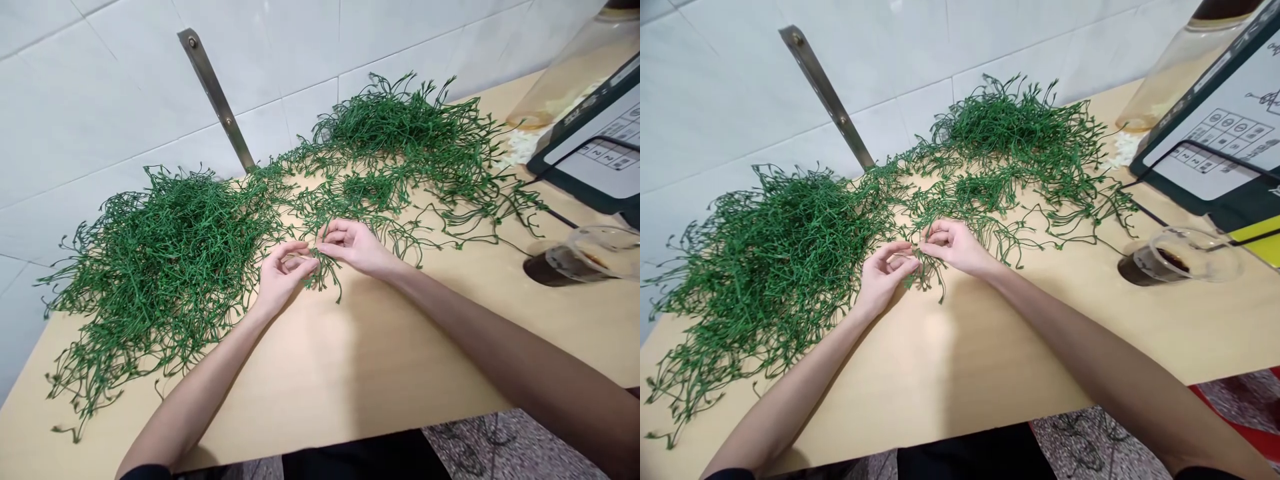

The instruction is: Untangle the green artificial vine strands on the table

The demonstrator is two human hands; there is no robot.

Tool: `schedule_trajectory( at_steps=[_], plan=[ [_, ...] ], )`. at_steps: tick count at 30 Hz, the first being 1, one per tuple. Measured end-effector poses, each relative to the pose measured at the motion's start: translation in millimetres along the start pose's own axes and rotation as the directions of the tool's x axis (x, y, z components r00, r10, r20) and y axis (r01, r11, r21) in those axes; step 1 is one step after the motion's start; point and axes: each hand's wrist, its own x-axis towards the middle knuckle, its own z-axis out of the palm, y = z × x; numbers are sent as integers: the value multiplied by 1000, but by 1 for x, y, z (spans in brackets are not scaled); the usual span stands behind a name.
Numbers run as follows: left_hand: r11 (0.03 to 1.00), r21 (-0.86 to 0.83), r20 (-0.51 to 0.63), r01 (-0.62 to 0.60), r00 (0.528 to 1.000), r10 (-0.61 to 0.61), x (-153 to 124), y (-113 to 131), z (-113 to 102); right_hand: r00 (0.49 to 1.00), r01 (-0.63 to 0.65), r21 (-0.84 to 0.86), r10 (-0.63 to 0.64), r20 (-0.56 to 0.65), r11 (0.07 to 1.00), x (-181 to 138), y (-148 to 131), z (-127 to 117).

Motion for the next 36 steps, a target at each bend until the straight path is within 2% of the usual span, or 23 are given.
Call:
schedule_trajectory(
  at_steps=[3,6,10,13,18,23,29,36],
  plan=[
    [993,-19,42,114,993,-113,0,2,0,1000,-10,-8,11,21,1000,-1,-1,-1],
    [989,-15,49,144,988,-143,-1,5,1,1000,-28,7,28,-2,1000,-2,-3,-1],
    [996,49,73,71,995,-75,-1,6,1,1000,-12,-21,12,-20,1000,-1,-4,0],
    [996,79,83,34,996,-41,0,4,-1,1000,4,-21,-4,16,1000,-1,-2,3],
    [997,14,-12,80,997,-80,1,1,-3,995,-53,71,46,92,996,-1,-4,4],
    [998,28,0,53,999,-53,1,3,1,989,-63,79,51,138,995,-1,-5,1],
    [996,83,-71,-19,997,25,1,1,0,998,-3,77,-1,62,997,-1,-2,3],
    [993,114,-75,-42,996,50,-1,3,-2,997,-21,78,15,70,997,-1,1,2]
  ],
)
